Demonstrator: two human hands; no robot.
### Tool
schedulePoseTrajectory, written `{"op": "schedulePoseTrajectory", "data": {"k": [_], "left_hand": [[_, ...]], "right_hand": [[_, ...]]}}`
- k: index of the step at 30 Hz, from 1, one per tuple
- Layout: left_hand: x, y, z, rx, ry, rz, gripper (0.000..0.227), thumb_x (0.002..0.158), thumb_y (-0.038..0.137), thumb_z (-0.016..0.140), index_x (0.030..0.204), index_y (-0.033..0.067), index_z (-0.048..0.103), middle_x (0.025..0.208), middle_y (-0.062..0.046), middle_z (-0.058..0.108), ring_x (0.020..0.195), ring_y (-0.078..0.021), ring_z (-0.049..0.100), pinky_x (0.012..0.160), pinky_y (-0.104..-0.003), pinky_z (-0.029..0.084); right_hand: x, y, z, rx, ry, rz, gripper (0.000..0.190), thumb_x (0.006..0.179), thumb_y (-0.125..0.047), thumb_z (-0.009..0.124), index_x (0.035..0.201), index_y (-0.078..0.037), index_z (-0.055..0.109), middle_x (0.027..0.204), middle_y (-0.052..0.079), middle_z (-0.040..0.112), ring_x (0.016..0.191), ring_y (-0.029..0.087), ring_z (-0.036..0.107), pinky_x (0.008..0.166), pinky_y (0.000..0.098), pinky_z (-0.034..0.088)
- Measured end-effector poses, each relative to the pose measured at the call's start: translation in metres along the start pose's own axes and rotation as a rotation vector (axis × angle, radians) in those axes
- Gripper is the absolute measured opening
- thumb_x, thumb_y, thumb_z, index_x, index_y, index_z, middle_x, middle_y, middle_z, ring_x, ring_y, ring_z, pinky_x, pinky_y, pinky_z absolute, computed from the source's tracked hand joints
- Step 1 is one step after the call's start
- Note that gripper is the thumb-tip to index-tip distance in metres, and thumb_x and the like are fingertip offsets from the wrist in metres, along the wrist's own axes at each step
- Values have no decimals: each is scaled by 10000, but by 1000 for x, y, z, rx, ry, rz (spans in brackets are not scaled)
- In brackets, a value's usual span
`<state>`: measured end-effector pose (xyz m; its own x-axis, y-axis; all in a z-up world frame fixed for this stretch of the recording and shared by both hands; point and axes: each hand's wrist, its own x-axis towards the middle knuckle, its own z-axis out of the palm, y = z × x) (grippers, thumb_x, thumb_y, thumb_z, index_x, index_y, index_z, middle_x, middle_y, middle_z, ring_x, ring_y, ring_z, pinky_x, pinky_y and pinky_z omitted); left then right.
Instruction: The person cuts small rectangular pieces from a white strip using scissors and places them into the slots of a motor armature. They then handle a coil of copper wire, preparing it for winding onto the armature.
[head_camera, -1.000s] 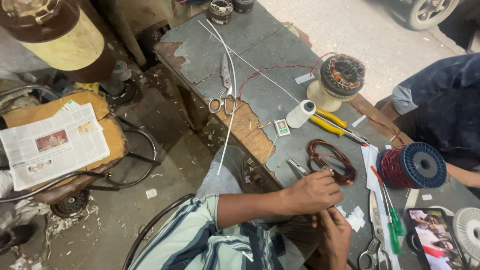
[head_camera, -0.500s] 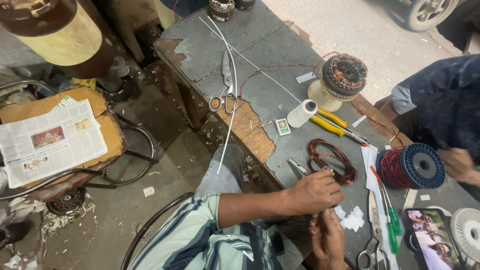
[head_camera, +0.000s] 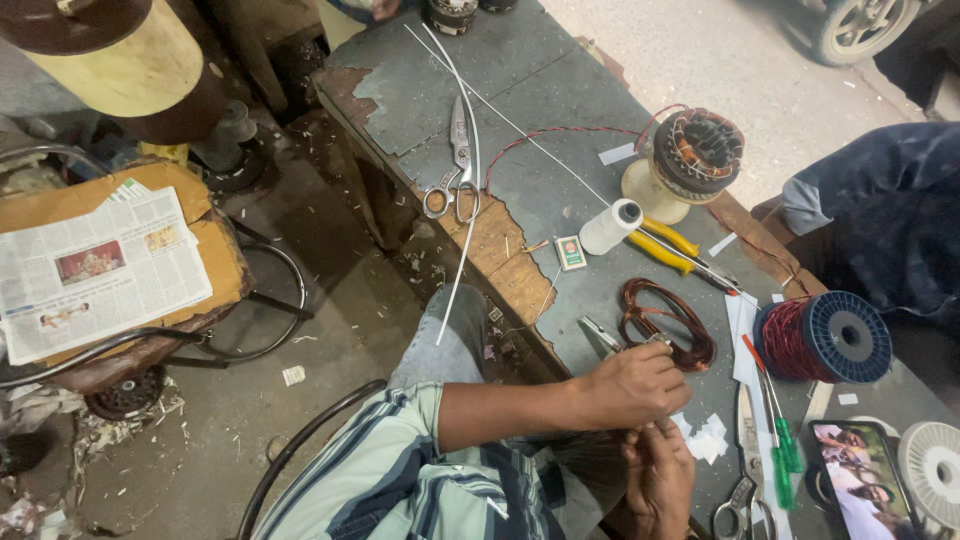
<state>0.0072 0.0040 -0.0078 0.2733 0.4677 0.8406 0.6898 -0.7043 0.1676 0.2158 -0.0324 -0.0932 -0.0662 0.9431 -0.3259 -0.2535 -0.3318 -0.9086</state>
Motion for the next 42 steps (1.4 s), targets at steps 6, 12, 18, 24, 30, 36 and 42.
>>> {"op": "schedulePoseTrajectory", "data": {"k": [6, 12, 18, 24, 30, 36, 42], "left_hand": [[-1, -1, -2, -27, 7, -8, 85, 797, 157, 653, 783, 74, 652, 785, -74, 659, 834, -224, 666, 990, -371, 511], [0, 1, -6, -14, 0, -26, 68, 815, 129, 646, 770, 79, 635, 782, -72, 651, 854, -231, 670, 1046, -386, 507], [0, 1, -6, -11, -6, -18, 64, 814, 125, 646, 783, 69, 649, 784, -73, 653, 856, -230, 671, 1042, -385, 506], [0, 1, -4, -19, -21, -24, 62, 808, 126, 657, 789, 67, 660, 784, -75, 656, 850, -223, 670, 1035, -374, 505], [0, 1, -5, -32, -13, -24, 68, 817, 128, 640, 771, 77, 637, 774, -64, 629, 849, -227, 661, 1020, -370, 504], [-1, 0, -6, -31, -20, -22, 62, 817, 137, 636, 788, 82, 637, 786, -60, 625, 860, -227, 656, 1016, -366, 496], [-1, 0, -4, -29, -24, -28, 62, 822, 142, 645, 803, 83, 647, 792, -61, 629, 865, -227, 658, 1023, -368, 493]], "right_hand": [[-21, -11, 22, -142, 98, -134, 312, 952, -2, 566, 1263, -5, 543, 1027, 55, 698, 838, 124, 663, 662, 253, 527], [-29, -14, 29, -235, 61, -199, 224, 1031, -56, 615, 1204, 83, 648, 980, 109, 696, 818, 138, 662, 729, 250, 528], [-27, -18, 22, -350, 56, -190, 278, 997, -50, 607, 1242, 79, 631, 985, 95, 699, 809, 142, 665, 703, 255, 537], [-24, -21, 29, -316, 49, -219, 304, 996, -58, 619, 1274, 63, 609, 959, 106, 694, 760, 145, 652, 658, 256, 523], [-21, -15, 23, -359, 80, -225, 238, 1018, -89, 646, 1182, 82, 658, 922, 95, 691, 749, 125, 636, 651, 238, 502], [-16, -8, 14, -399, 147, -235, 224, 1022, -110, 660, 1159, 67, 667, 902, 93, 687, 723, 130, 640, 622, 238, 500], [-20, -22, 19, -320, 101, -201, 243, 1029, -150, 612, 1192, 30, 628, 931, 68, 691, 757, 112, 654, 668, 239, 539]]}}
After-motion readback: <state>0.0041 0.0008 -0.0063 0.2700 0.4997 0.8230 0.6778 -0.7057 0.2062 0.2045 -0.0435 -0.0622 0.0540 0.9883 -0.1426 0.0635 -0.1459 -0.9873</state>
